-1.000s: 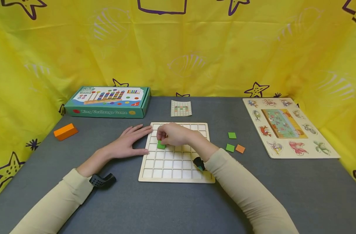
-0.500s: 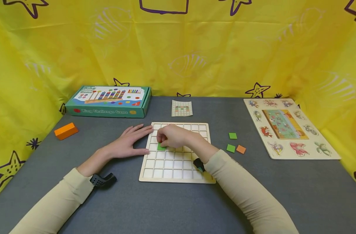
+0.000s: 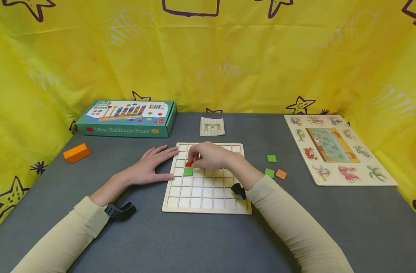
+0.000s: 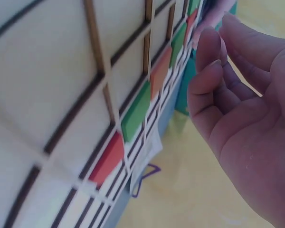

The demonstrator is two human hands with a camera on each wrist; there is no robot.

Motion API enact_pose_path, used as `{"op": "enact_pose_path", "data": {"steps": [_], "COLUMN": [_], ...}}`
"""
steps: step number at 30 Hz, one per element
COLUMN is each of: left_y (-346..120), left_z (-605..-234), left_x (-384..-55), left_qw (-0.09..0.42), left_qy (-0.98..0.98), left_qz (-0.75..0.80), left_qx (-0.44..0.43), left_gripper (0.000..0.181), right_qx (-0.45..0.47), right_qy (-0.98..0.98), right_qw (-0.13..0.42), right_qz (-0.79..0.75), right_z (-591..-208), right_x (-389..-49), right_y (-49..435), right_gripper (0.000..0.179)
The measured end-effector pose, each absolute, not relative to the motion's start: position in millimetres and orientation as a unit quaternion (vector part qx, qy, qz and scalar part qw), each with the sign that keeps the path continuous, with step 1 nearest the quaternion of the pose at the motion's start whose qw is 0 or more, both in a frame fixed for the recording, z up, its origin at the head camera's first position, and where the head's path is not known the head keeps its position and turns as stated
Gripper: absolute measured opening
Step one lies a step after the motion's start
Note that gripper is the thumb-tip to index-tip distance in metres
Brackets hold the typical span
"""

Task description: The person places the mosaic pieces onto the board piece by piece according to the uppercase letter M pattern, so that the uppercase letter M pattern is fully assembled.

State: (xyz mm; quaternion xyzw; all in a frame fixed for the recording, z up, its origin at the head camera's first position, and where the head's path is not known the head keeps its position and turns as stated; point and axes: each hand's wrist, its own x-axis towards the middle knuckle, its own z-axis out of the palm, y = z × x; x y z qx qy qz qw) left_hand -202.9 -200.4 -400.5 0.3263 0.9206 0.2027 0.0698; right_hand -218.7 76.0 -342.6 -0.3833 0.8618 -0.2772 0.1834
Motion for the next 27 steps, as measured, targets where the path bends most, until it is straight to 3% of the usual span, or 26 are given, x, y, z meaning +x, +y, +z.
{"op": "enact_pose_path", "data": {"steps": [27], "left_y": [-200.9], "left_z": [-401.9], "left_x": [-204.5], "left_qw": [0.066], "left_qy": [0.92], "left_qz": [0.201], "left_qx": [0.329], "left_gripper": [0.089], "right_qx": [-0.312], "right_qy": [0.889], "right_qw": [0.155], "right_qz": [-0.299], "right_z": [-333.7], "right_x": [-216.9], "right_y": [166.2], "right_gripper": [0.017]}}
